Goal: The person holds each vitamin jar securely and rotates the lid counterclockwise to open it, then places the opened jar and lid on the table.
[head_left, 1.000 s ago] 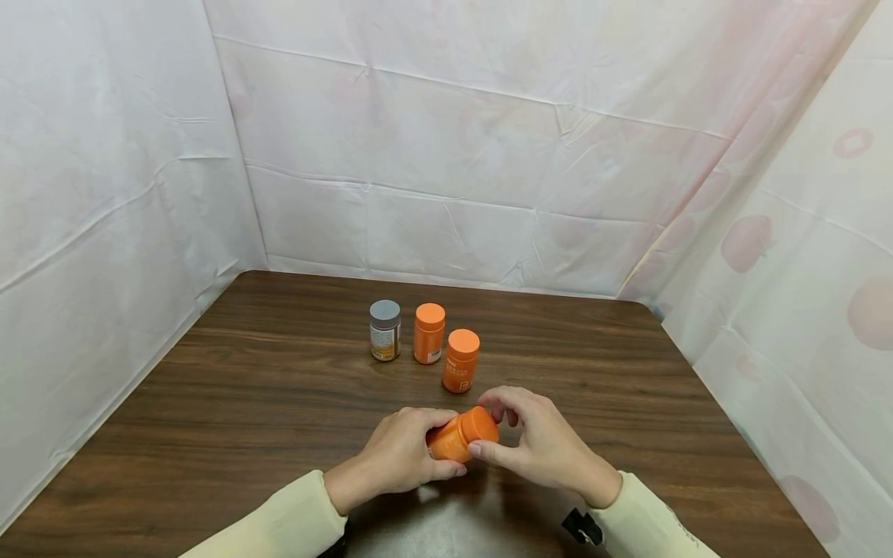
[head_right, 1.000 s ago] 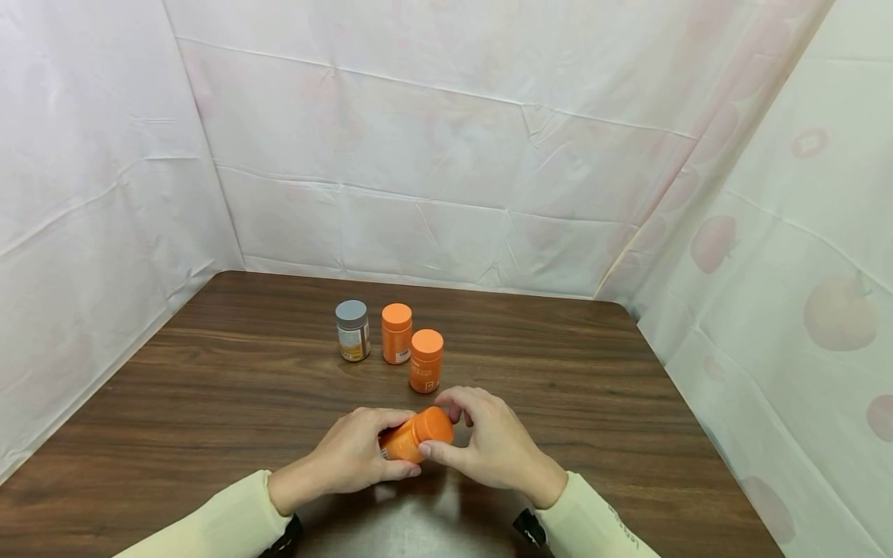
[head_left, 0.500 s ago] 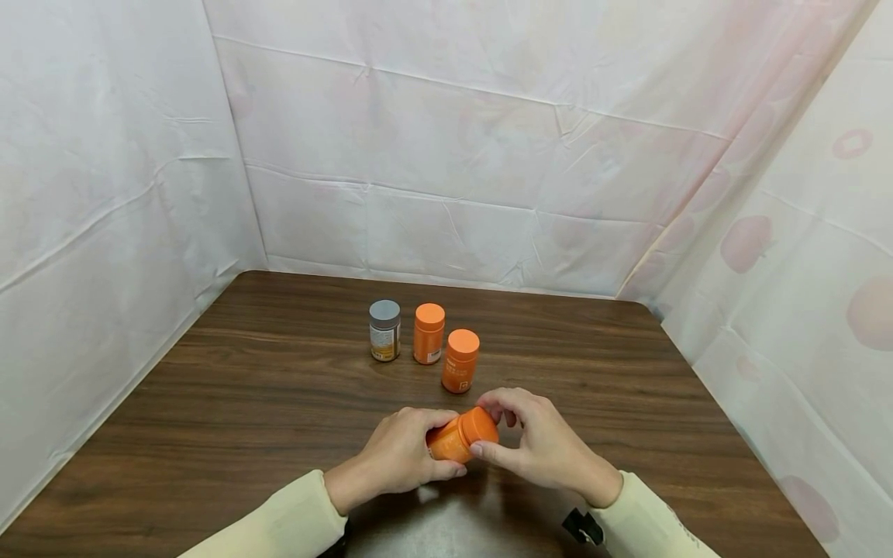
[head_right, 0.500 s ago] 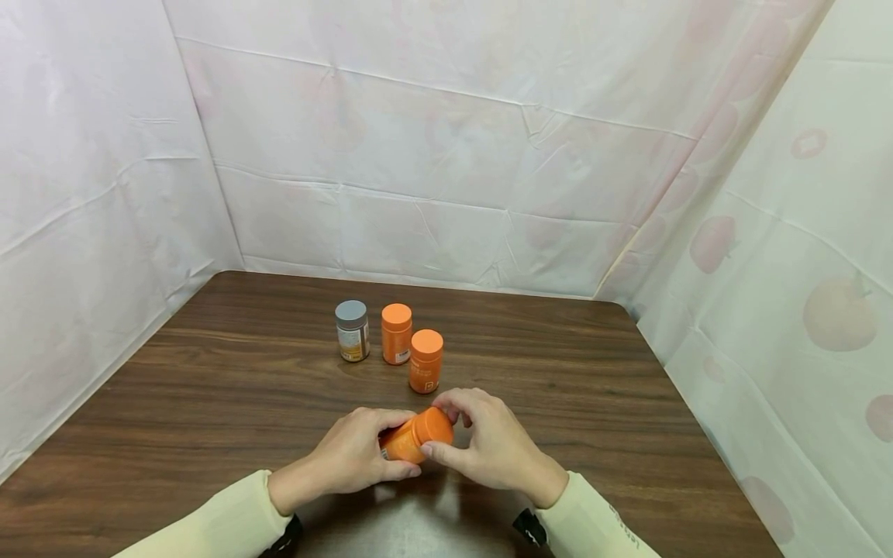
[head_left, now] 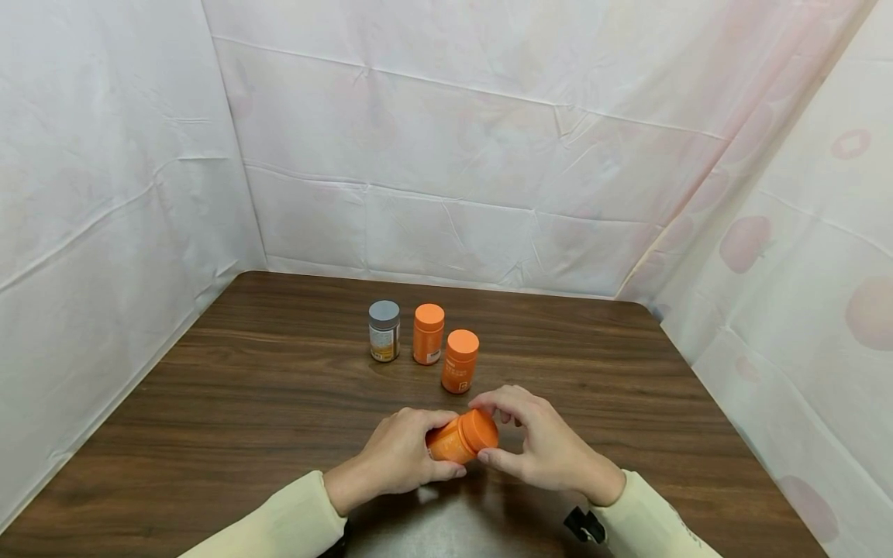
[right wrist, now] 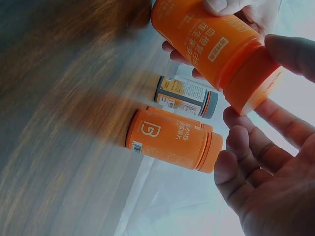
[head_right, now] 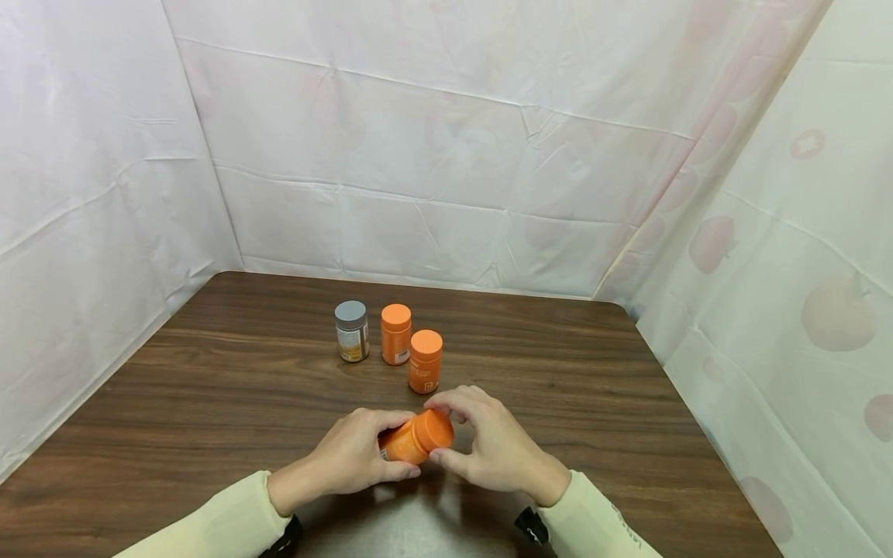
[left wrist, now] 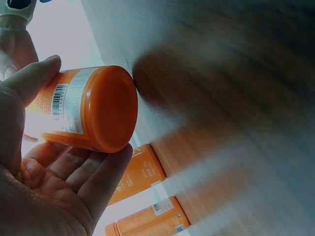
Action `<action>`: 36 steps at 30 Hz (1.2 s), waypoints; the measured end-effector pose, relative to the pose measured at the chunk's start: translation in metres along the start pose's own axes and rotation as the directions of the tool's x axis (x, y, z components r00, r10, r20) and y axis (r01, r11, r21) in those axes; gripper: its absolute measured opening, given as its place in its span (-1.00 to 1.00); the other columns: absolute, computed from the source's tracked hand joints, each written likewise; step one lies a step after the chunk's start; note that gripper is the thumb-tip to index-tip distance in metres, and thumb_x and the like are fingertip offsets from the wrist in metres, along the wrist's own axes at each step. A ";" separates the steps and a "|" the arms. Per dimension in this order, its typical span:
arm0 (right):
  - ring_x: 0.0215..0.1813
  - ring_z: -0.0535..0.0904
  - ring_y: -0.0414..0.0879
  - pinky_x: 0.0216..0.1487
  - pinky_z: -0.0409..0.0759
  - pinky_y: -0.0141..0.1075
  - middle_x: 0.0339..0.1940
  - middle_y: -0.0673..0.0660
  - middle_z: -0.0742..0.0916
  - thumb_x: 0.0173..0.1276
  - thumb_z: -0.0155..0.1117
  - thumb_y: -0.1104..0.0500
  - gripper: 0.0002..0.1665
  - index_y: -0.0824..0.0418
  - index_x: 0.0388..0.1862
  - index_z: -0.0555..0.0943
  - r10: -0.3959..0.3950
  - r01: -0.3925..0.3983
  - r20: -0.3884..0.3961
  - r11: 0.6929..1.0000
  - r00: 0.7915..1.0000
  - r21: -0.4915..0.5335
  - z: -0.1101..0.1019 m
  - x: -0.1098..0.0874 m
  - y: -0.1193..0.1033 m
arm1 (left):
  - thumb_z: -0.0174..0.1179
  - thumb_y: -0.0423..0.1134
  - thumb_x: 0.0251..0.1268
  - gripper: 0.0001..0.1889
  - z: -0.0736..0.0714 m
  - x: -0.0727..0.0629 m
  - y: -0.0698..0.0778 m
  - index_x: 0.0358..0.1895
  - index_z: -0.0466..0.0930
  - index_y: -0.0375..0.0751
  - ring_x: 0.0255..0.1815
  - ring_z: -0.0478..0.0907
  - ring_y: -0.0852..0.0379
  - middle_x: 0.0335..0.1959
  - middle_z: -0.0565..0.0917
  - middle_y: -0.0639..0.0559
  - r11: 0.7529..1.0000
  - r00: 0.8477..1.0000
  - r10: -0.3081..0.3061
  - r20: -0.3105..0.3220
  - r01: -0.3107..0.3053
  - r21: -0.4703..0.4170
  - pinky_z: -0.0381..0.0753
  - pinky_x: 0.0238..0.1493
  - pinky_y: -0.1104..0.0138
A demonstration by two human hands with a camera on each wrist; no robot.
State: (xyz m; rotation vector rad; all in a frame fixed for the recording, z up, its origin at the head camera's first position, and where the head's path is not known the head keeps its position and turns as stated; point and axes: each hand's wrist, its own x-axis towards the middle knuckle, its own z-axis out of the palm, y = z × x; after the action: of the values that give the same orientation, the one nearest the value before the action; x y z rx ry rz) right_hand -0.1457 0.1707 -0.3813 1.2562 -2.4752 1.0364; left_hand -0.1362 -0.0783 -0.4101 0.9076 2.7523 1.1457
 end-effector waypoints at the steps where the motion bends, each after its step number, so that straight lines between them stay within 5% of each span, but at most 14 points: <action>1: -0.17 0.46 -0.25 -0.17 0.53 -0.32 -0.04 -0.18 0.68 0.15 0.62 0.13 -0.34 -0.05 0.24 0.57 -0.011 0.011 0.001 1.000 1.000 0.004 0.000 0.000 0.000 | 0.61 0.01 0.00 -0.60 0.000 0.000 0.000 -0.06 0.68 0.31 -0.46 0.49 0.36 -0.41 0.59 0.42 1.000 1.000 0.001 0.000 -0.001 -0.001 0.47 -0.41 0.36; 21: 0.13 0.53 -0.14 -0.05 0.59 -0.29 0.16 -0.07 0.63 0.01 0.55 0.45 -0.18 -0.01 0.27 0.56 -0.077 0.075 0.047 0.996 0.996 0.054 -0.002 0.002 -0.003 | 0.61 0.01 0.01 -0.58 0.001 0.000 -0.002 -0.03 0.69 0.26 -0.42 0.51 0.37 -0.37 0.62 0.43 1.000 1.000 0.003 0.000 -0.003 -0.001 0.49 -0.36 0.35; 29: -0.08 0.50 -0.10 -0.10 0.57 -0.23 0.15 -0.06 0.62 0.24 0.59 0.06 -0.27 -0.05 0.36 0.49 -0.011 0.011 0.019 0.999 1.000 0.036 -0.001 0.001 -0.005 | 0.61 0.02 0.00 -0.61 0.002 0.000 -0.002 -0.09 0.66 0.33 -0.47 0.48 0.36 -0.43 0.58 0.42 1.000 1.000 -0.001 -0.004 0.001 0.000 0.46 -0.42 0.36; 36: -0.18 0.49 -0.18 -0.16 0.53 -0.28 -0.05 -0.16 0.66 0.27 0.53 -0.17 -0.39 -0.09 0.25 0.57 0.076 -0.077 -0.040 0.997 0.996 -0.019 0.002 0.000 -0.006 | 0.61 0.02 0.01 -0.60 0.002 0.000 -0.002 -0.07 0.66 0.34 -0.48 0.48 0.35 -0.45 0.58 0.41 1.000 1.000 -0.013 0.003 0.013 -0.003 0.46 -0.43 0.36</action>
State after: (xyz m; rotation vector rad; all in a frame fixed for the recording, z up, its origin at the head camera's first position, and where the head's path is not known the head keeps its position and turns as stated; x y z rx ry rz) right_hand -0.1409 0.1668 -0.3797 1.1321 -2.5162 1.0403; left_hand -0.1365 -0.0785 -0.4128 0.8890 2.7494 1.1454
